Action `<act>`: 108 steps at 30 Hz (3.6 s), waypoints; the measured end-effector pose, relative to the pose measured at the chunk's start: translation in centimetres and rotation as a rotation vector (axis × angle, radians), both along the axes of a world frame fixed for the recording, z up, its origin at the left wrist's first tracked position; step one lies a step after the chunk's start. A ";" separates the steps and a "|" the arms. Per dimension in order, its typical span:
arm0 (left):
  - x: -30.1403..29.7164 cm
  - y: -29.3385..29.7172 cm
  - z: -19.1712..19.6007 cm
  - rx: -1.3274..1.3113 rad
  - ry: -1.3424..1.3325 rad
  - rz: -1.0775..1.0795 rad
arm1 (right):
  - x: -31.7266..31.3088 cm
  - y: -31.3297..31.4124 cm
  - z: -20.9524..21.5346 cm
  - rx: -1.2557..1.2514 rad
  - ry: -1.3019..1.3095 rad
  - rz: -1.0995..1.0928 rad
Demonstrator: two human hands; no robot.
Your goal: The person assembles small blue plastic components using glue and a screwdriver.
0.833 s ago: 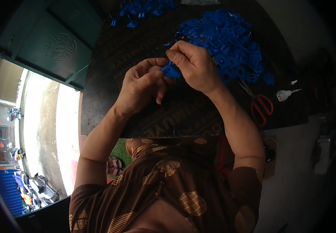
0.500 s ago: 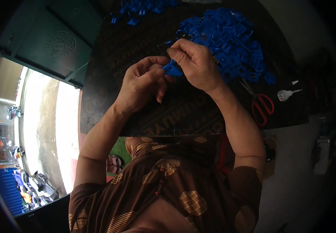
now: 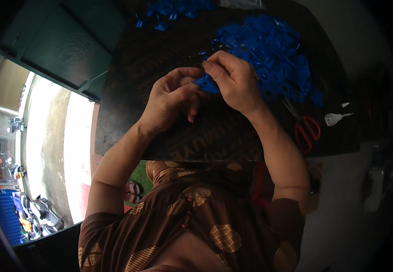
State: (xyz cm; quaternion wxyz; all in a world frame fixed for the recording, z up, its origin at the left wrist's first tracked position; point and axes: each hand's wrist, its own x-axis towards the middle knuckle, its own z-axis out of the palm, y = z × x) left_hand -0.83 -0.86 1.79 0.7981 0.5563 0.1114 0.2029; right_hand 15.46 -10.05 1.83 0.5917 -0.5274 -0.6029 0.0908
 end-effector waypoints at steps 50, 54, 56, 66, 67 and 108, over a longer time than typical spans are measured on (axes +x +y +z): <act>-0.1 0.0 0.1 0.054 0.017 -0.004 | 0.2 -0.4 0.2 -0.125 0.086 0.017; -0.1 0.0 0.1 0.063 0.015 0.003 | 0.2 -0.4 0.2 -0.115 0.107 0.035; -0.1 0.0 0.1 0.083 0.029 -0.009 | 0.2 -0.4 0.2 -0.107 0.097 0.025; 0.1 0.3 -0.4 0.014 0.000 -0.042 | 0.2 -0.2 0.5 -0.099 0.089 0.027; 0.1 0.4 -0.4 0.018 0.005 -0.039 | 0.2 -0.3 0.5 -0.097 0.090 0.023; -0.3 2.6 -0.3 0.039 -0.108 0.245 | -0.3 0.2 0.0 -0.310 0.033 -0.182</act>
